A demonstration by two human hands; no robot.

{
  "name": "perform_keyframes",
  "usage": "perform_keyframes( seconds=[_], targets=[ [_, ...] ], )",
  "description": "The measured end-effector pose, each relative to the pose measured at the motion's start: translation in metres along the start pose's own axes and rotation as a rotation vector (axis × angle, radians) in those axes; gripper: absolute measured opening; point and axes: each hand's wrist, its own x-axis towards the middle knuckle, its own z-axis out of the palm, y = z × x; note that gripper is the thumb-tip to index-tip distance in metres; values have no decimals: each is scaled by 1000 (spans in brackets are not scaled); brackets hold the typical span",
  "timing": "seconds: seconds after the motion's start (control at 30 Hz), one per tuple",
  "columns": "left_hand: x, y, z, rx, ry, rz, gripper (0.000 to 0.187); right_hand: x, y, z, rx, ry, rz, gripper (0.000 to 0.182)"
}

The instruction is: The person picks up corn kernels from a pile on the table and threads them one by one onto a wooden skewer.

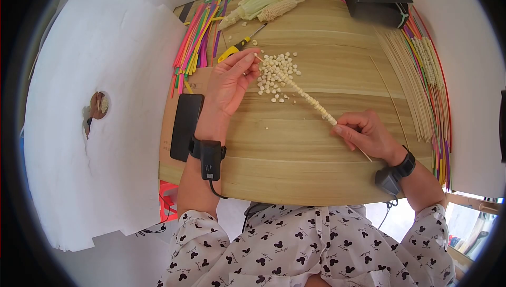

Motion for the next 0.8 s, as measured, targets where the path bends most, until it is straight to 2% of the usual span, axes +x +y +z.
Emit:
perform_keyframes(
  seconds=[0.5,0.8],
  targets=[
    [0,-3,1,18,9,5,28,0,0,-1,-33,-3,-8,20],
    [0,-8,0,-140,-25,-64,25,0,1,-1,-40,3,-20,20]
  ],
)
